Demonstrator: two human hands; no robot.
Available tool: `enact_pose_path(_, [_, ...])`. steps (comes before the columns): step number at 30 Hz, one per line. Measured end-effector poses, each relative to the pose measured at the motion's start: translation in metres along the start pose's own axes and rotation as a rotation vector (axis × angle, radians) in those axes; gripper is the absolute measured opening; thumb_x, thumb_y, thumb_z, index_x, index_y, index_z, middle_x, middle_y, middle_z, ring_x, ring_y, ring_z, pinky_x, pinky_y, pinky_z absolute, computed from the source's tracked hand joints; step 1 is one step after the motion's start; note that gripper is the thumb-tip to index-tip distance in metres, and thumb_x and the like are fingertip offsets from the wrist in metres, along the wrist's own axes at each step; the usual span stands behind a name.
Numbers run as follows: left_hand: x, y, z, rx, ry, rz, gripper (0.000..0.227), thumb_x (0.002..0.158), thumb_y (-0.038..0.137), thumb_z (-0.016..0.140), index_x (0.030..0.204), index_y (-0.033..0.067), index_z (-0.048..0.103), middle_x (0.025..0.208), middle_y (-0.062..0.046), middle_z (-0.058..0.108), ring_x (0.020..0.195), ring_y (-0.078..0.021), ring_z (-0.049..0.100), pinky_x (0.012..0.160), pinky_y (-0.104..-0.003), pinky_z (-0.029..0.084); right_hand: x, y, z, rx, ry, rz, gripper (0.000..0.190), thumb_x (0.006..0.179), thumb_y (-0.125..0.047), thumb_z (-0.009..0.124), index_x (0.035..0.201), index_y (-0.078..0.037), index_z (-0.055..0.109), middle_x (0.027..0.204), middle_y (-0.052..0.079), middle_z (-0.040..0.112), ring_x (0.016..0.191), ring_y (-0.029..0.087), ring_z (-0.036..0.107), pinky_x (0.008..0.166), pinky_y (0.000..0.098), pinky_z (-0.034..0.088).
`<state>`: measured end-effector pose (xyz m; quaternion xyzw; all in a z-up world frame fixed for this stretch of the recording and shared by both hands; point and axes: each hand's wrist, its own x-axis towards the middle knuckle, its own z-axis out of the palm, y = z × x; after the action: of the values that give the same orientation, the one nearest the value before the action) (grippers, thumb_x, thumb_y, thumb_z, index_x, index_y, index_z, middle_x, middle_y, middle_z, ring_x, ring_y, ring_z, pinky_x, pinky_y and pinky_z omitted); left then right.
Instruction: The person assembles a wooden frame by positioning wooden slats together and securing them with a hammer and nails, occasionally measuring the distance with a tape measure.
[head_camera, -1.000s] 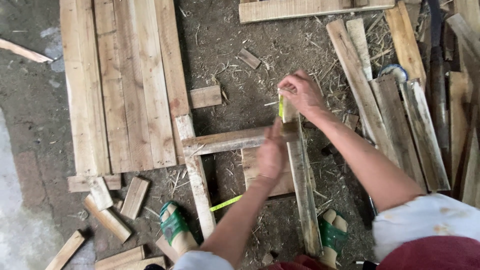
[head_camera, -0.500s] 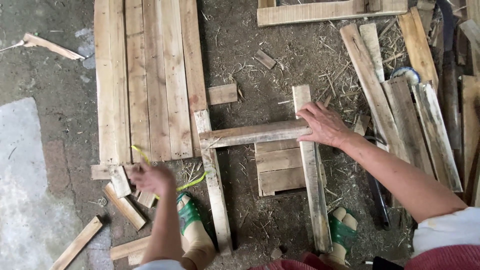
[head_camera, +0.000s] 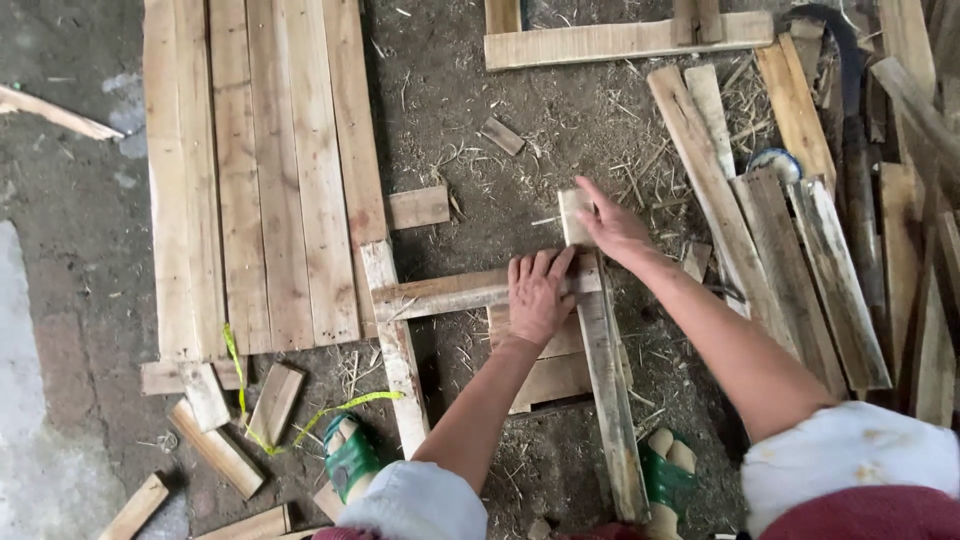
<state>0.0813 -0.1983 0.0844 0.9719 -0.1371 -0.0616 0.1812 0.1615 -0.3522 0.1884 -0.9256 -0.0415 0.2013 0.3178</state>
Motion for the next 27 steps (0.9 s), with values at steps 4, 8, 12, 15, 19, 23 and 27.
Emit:
enact_pose_path(4, [0.005,-0.004,0.012,-0.085,0.028,-0.034,0.087,0.071,0.04,0.085,0.148,0.0312,0.046,0.132,0.003,0.05,0.124,-0.0249,0.049,0.12,-0.055,0.026,0.019,0.027,0.021,0.006,0.009,0.156,0.053,0.103,-0.047,0.048,0.151,-0.057,0.028,0.132,0.017,0.066,0.123,0.04,0.062,0.107,0.0508,0.047])
enact_pose_path(8, [0.003,-0.001,-0.002,-0.127,-0.038,-0.046,0.082,0.075,0.038,0.084,0.148,0.0298,0.048,0.136,0.004,0.052,0.125,-0.0245,0.049,0.12,-0.054,0.025,0.025,0.036,0.024,0.089,0.033,0.16,0.052,0.101,-0.04,0.055,0.147,-0.058,0.036,0.131,0.018,0.067,0.122,0.04,0.063,0.105,0.0494,0.048])
enact_pose_path(12, [0.0,0.001,-0.009,-0.141,-0.028,-0.031,0.081,0.075,0.038,0.084,0.148,0.0298,0.049,0.137,0.006,0.053,0.124,-0.0234,0.049,0.12,-0.052,0.024,0.014,0.027,0.023,0.157,0.066,0.157,0.051,0.101,-0.035,0.057,0.145,-0.055,0.041,0.127,0.018,0.068,0.119,0.042,0.064,0.103,0.0502,0.05])
enact_pose_path(15, [0.002,0.004,-0.009,-0.146,0.009,-0.023,0.082,0.075,0.038,0.084,0.148,0.0292,0.048,0.135,0.006,0.053,0.121,-0.023,0.05,0.119,-0.052,0.025,0.004,0.028,0.022,0.182,0.072,0.177,0.049,0.1,-0.035,0.059,0.143,-0.053,0.045,0.122,0.02,0.07,0.116,0.042,0.066,0.1,0.0505,0.052])
enact_pose_path(19, [0.0,0.002,-0.008,-0.14,-0.028,-0.034,0.081,0.076,0.04,0.083,0.148,0.0303,0.049,0.135,0.007,0.053,0.121,-0.0224,0.05,0.119,-0.052,0.025,0.011,0.038,0.029,0.22,0.097,0.147,0.049,0.1,-0.032,0.061,0.144,-0.049,0.046,0.115,0.02,0.071,0.111,0.042,0.067,0.097,0.0501,0.053])
enact_pose_path(23, [-0.001,0.005,-0.015,-0.142,-0.051,-0.034,0.079,0.078,0.038,0.082,0.148,0.0301,0.048,0.136,0.006,0.052,0.124,-0.023,0.048,0.119,-0.054,0.025,0.02,0.051,0.038,0.198,0.105,0.109,0.05,0.1,-0.031,0.061,0.144,-0.05,0.046,0.109,0.018,0.072,0.105,0.043,0.069,0.093,0.0526,0.053])
enact_pose_path(27, [0.0,0.002,-0.007,-0.151,-0.057,-0.031,0.08,0.078,0.039,0.082,0.149,0.0307,0.047,0.136,0.006,0.052,0.125,-0.0235,0.048,0.119,-0.055,0.025,0.017,0.056,0.039,0.196,0.114,0.097,0.05,0.1,-0.033,0.061,0.144,-0.05,0.046,0.107,0.017,0.073,0.103,0.04,0.069,0.091,0.0517,0.053])
